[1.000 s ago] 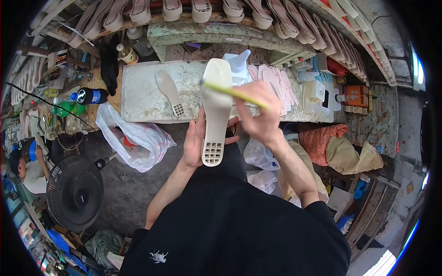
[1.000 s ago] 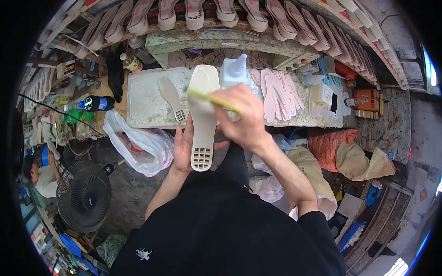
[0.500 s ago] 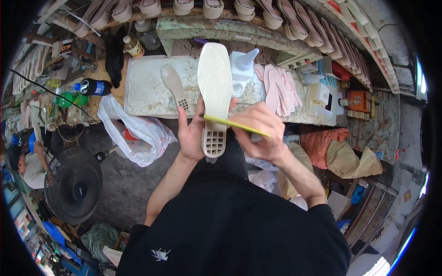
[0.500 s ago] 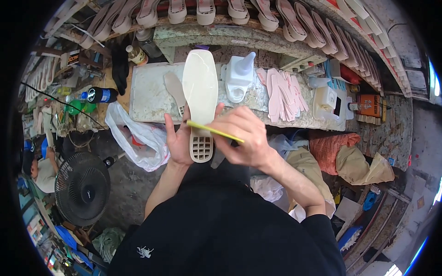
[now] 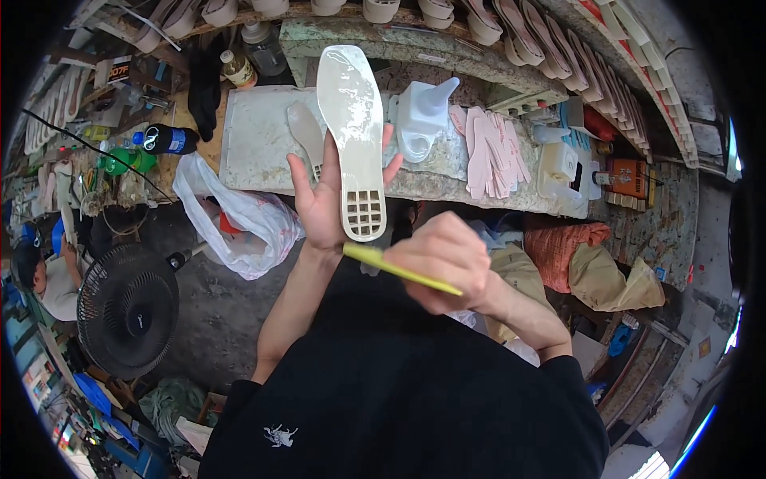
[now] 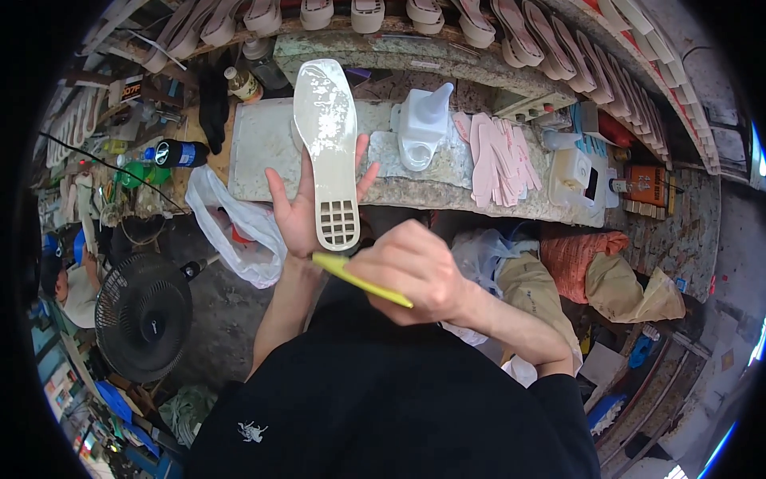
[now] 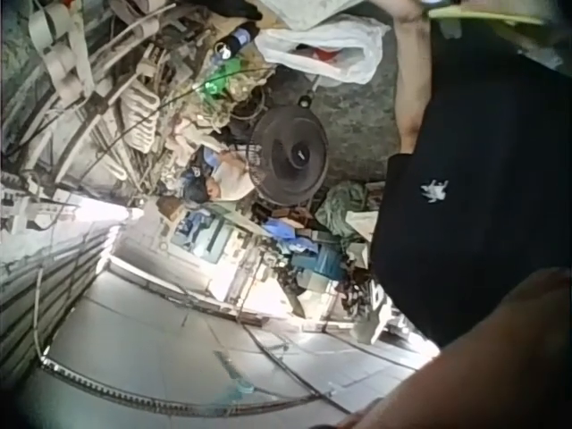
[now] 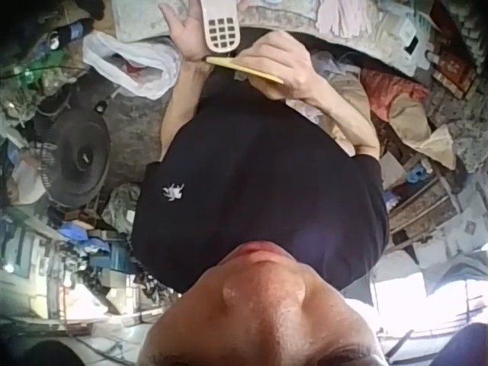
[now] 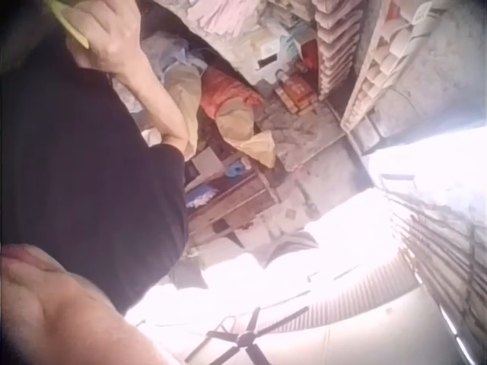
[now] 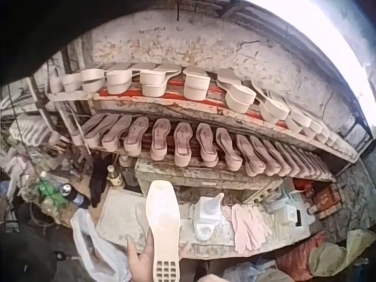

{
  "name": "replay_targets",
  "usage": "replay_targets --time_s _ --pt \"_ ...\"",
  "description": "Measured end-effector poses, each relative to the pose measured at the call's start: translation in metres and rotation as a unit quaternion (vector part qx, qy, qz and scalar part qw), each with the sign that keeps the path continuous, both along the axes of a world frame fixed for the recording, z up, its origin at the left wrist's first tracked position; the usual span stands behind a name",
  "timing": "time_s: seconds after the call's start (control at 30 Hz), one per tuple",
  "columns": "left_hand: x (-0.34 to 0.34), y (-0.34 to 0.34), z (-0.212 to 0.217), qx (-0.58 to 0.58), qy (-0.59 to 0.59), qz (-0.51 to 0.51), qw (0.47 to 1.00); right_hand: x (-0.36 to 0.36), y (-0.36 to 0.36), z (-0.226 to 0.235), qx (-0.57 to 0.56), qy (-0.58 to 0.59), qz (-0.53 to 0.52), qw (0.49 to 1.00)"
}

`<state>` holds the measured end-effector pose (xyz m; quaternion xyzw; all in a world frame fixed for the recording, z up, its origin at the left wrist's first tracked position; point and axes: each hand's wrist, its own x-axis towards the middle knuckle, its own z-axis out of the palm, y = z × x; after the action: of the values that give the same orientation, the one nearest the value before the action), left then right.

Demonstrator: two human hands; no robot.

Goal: Apply glue to the shoe outsole and attach the brand insole.

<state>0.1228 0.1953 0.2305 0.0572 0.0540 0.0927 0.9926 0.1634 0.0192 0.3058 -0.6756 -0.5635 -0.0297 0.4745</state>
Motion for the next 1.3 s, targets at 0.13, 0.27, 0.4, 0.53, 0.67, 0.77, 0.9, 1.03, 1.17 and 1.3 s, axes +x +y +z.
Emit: replay_targets --time_s 0.13,0.27,0.4,0.53,0.67,0.77,0.9,1.03,1.17,1.3 --pt "0.005 0.003 0.0 0.023 0.002 0.003 1.0 0.008 0.0 -0.002 -0.046 -0.054 -0.006 0.997" --pt "0.004 0.005 0.0 0.033 0.003 0.01 0.999 0.004 0.0 0.001 -0.011 -0.075 -0.052 0.996" --pt "0.004 0.002 0.0 0.089 0.01 0.001 0.996 0.003 -0.002 0.004 -0.05 0.086 -0.054 0.994" --pt "-0.006 -0.005 0.002 0.121 0.021 -0.03 0.992 0.037 0.004 -0.004 -0.046 -0.05 -0.199 0.978" --pt "-0.006 -0.009 0.001 0.114 0.008 -0.027 0.993 0.033 -0.014 -0.004 -0.103 -0.12 -0.041 0.987" --pt "-0.009 -0.009 0.001 0.115 0.008 -0.029 0.993 0.017 -0.022 0.016 -0.09 0.075 -0.029 0.993" --pt "-0.021 -0.018 0.004 0.138 -0.024 -0.081 0.987 0.036 -0.003 0.001 -0.05 0.038 -0.209 0.976" --pt "-0.03 -0.021 -0.002 0.081 -0.051 -0.101 0.99 0.076 -0.007 -0.012 -0.008 0.027 -0.359 0.933" --pt "-0.036 -0.02 -0.001 0.172 0.002 -0.115 0.978 0.041 -0.009 0.012 -0.007 0.058 -0.143 0.988" --pt "-0.04 -0.023 -0.002 0.119 -0.064 -0.126 0.983 0.065 -0.008 -0.014 -0.002 0.052 -0.309 0.95"
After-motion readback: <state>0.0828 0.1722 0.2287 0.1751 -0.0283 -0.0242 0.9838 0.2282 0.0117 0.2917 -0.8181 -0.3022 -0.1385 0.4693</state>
